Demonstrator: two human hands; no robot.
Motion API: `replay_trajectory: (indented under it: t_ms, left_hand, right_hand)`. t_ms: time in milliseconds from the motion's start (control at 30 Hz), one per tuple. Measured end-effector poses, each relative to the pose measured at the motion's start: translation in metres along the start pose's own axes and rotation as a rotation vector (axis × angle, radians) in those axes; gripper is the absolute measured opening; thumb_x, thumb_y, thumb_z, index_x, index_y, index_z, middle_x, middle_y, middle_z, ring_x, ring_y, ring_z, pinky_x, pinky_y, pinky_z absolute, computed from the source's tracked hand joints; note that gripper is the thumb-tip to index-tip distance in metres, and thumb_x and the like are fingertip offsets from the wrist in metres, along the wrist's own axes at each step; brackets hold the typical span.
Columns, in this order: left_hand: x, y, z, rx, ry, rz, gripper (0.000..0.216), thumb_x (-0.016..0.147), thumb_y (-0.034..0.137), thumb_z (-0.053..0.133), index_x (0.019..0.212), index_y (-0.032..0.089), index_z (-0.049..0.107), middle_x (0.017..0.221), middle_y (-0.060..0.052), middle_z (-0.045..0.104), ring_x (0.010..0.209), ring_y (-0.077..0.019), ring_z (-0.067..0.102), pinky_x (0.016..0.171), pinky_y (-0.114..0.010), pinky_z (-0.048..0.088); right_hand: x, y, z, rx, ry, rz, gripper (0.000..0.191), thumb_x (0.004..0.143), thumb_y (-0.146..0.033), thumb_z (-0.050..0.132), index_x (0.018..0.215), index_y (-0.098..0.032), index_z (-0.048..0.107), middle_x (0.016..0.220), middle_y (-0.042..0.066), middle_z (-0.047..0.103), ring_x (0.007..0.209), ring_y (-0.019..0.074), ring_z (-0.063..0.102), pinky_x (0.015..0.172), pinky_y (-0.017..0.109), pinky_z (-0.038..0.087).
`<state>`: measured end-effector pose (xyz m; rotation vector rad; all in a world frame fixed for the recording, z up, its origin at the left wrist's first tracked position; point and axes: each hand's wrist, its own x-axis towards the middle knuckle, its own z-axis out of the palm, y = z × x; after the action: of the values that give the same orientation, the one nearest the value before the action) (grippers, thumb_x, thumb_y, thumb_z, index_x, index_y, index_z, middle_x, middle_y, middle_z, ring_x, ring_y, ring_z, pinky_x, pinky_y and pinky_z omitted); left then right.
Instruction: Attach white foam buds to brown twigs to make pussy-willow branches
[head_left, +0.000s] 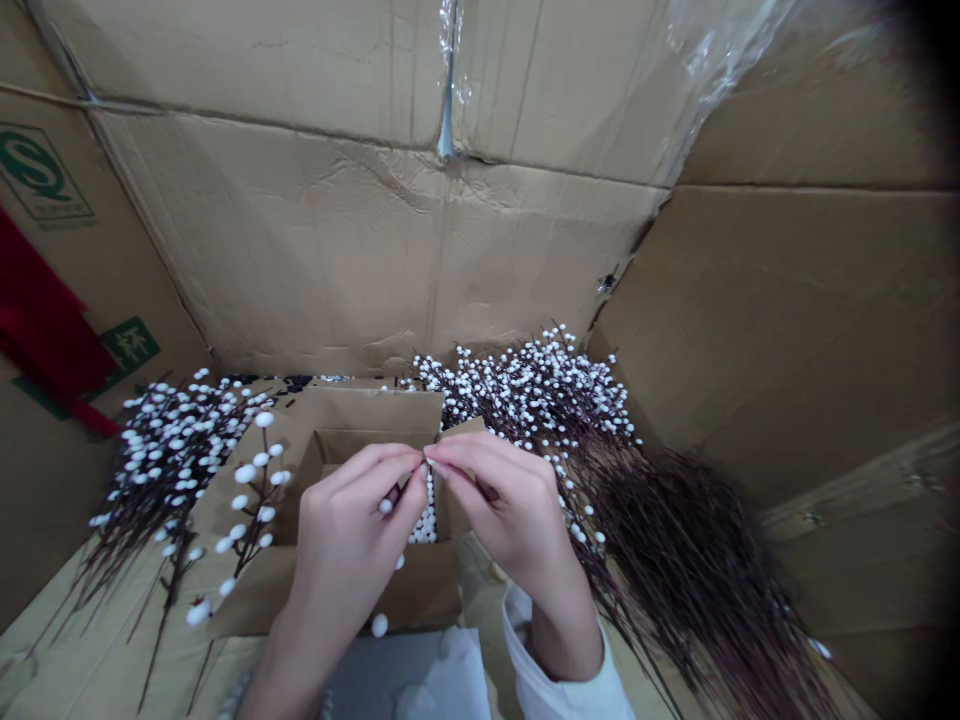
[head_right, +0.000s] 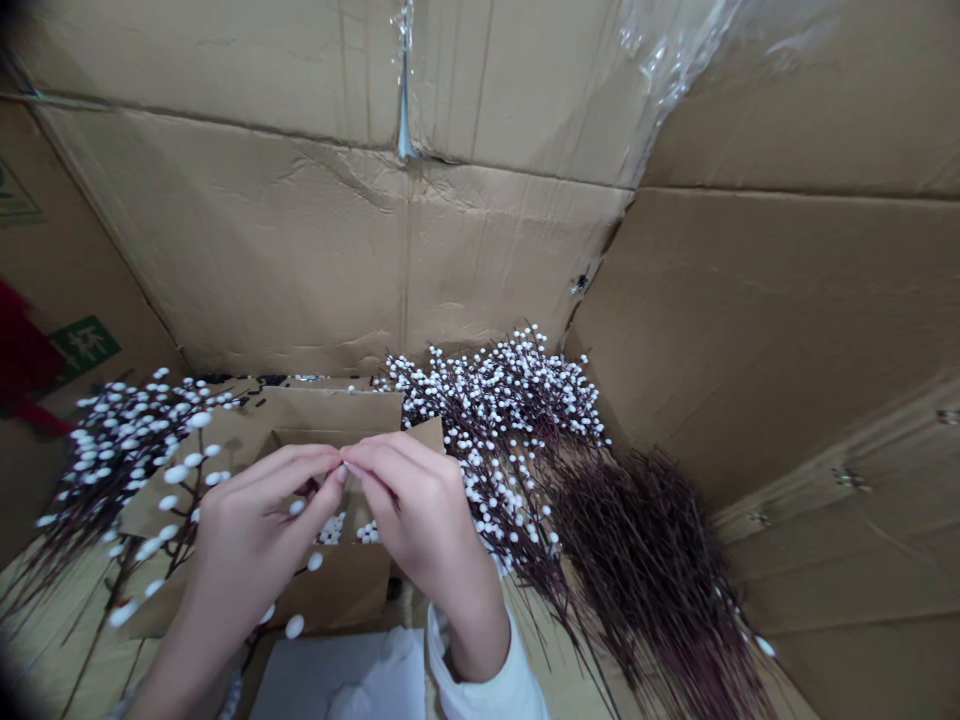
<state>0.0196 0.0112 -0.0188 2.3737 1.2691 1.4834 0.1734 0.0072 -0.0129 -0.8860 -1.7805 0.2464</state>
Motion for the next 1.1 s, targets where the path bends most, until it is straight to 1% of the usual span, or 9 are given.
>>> replay_trajectory:
  t_ms: [133,267,500,633,733,900,1100]
  left_hand:
    - [0.0,-0.001,-0.001,0.012,0.003,-0.003,0.017,0.089,0.016,0.056,0.083,0.018,0.072,0.085,-0.004,0.076,0.07,-0.0147,0.07,0.064,-0.022,0.053]
    - [0.001,-0.001,-0.002,0.015,0.009,0.005,0.017,0.088,0.015,0.056,0.082,0.018,0.071,0.083,-0.004,0.075,0.068,-0.0145,0.069,0.063,-0.022,0.053]
    - [0.001,0.001,-0.004,0.006,0.008,-0.006,0.016,0.088,0.014,0.057,0.08,0.017,0.07,0.083,-0.004,0.075,0.068,-0.0138,0.069,0.064,-0.022,0.052]
    - [0.002,0.0,-0.003,0.004,0.003,-0.01,0.016,0.089,0.015,0.056,0.081,0.018,0.069,0.084,-0.004,0.075,0.072,-0.0156,0.07,0.065,-0.023,0.052]
    - [0.002,-0.002,-0.003,0.002,0.003,-0.017,0.017,0.089,0.015,0.055,0.08,0.018,0.069,0.084,-0.004,0.075,0.072,-0.0159,0.07,0.064,-0.023,0.052]
    - [0.002,-0.005,-0.002,-0.035,0.008,-0.006,0.017,0.088,0.012,0.055,0.08,0.016,0.069,0.083,-0.005,0.074,0.071,-0.0145,0.068,0.066,-0.022,0.051]
    - [0.002,-0.004,0.0,-0.054,-0.022,-0.023,0.018,0.087,0.011,0.055,0.08,0.016,0.071,0.085,-0.006,0.075,0.072,-0.0141,0.069,0.066,-0.022,0.05]
  right_hand:
    - [0.0,0.001,0.004,-0.03,0.015,-0.021,0.023,0.091,-0.011,0.059,0.1,-0.024,0.077,0.091,0.006,0.077,0.085,0.0191,0.072,0.079,0.032,0.061]
    - [0.0,0.003,0.007,-0.008,0.049,-0.007,0.025,0.09,-0.01,0.06,0.099,-0.027,0.076,0.091,0.005,0.077,0.085,0.019,0.072,0.08,0.034,0.061]
    - [0.002,0.006,0.009,0.028,0.074,0.02,0.021,0.086,-0.009,0.064,0.092,-0.025,0.077,0.086,0.004,0.078,0.08,0.0183,0.072,0.075,0.032,0.061]
    - [0.003,0.006,0.01,0.081,0.079,0.048,0.021,0.086,-0.011,0.065,0.091,-0.027,0.077,0.086,0.003,0.078,0.079,0.0184,0.072,0.073,0.032,0.061]
    - [0.003,0.005,0.012,0.097,0.076,0.045,0.02,0.085,-0.011,0.066,0.089,-0.026,0.078,0.084,0.003,0.078,0.078,0.0185,0.072,0.072,0.031,0.061]
    - [0.003,0.002,0.015,0.073,0.083,0.028,0.022,0.085,-0.009,0.065,0.089,-0.027,0.077,0.084,0.003,0.079,0.078,0.0186,0.073,0.074,0.033,0.062]
    - [0.002,0.001,0.017,0.009,0.086,-0.009,0.022,0.087,-0.008,0.062,0.091,-0.025,0.076,0.087,0.005,0.078,0.08,0.018,0.073,0.076,0.031,0.062]
